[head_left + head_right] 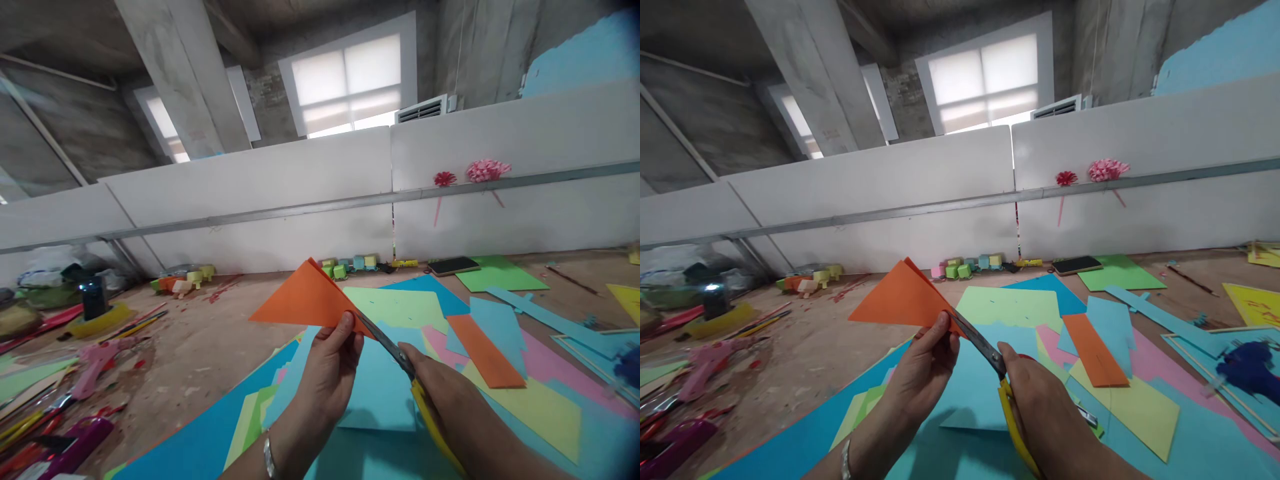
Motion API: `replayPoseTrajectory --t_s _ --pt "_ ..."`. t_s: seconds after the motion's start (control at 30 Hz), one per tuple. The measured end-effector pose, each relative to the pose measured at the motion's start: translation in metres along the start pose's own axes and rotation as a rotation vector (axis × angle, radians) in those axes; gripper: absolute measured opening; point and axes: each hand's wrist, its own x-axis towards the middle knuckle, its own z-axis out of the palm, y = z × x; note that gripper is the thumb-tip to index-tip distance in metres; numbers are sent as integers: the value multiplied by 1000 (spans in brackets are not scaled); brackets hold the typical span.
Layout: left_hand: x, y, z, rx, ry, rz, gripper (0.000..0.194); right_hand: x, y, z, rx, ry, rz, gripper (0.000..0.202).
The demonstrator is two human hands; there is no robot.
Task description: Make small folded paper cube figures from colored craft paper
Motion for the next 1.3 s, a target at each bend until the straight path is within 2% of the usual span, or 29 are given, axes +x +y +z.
replayPoseTrajectory --t_s 0.37,0.6,0.87,1.3 --pt "2 -7 -3 24 -30 -37 30 -1 4 3 -114 50 -44 43" --pt "-2 -8 -2 17 -8 -71 31 -4 3 -3 -109 -26 -15 38" --pt "-2 -8 -3 30 -5 -86 26 -2 3 1 -201 91 -112 33" --pt "0 -8 -2 28 -2 -128 23 0 -1 3 -244 140 -153 32"
